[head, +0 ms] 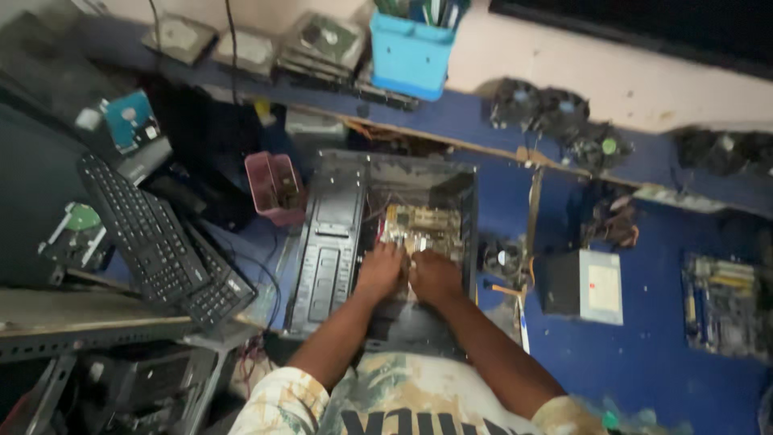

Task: The person removes a CPU fan from a desktop computer case, then removes and reinserts a green expansion card into the motherboard. The person handles the fan and card by hand and places them back into the case.

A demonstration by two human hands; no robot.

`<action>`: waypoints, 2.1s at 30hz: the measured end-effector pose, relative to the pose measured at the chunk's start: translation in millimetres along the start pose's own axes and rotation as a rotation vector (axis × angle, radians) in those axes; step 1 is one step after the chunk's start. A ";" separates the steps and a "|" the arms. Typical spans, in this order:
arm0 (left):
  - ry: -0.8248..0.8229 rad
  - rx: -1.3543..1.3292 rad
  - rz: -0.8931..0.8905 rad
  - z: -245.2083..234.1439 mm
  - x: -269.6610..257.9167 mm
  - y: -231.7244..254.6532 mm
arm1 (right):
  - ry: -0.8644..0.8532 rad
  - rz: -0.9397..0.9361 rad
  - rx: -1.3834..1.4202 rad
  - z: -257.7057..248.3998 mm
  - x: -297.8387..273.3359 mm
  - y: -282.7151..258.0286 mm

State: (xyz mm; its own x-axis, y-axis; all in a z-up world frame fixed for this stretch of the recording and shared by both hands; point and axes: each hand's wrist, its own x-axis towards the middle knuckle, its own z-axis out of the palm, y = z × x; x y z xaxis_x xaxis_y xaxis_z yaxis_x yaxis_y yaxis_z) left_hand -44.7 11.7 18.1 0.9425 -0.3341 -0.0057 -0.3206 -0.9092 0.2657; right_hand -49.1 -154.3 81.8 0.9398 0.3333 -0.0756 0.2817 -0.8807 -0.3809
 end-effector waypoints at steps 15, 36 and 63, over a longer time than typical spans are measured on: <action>0.013 -0.135 0.018 -12.7 -6.0 5.8 | -0.070 0.049 0.045 -7.7 -2.0 -2.8; 0.112 -0.200 0.043 -16.6 -0.4 8.0 | -0.236 0.161 0.030 -22.1 0.2 -8.3; -0.295 -0.224 -0.262 25.3 -12.9 -10.0 | -0.196 0.122 0.042 -6.7 18.5 5.1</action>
State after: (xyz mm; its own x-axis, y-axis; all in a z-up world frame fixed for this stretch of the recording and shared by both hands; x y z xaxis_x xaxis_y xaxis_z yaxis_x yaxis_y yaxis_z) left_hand -56.0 18.8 -8.8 0.9117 -0.1862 -0.3662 -0.0163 -0.9071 0.4207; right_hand -29.0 -154.9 84.7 0.9097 0.2880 -0.2992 0.1563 -0.9049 -0.3960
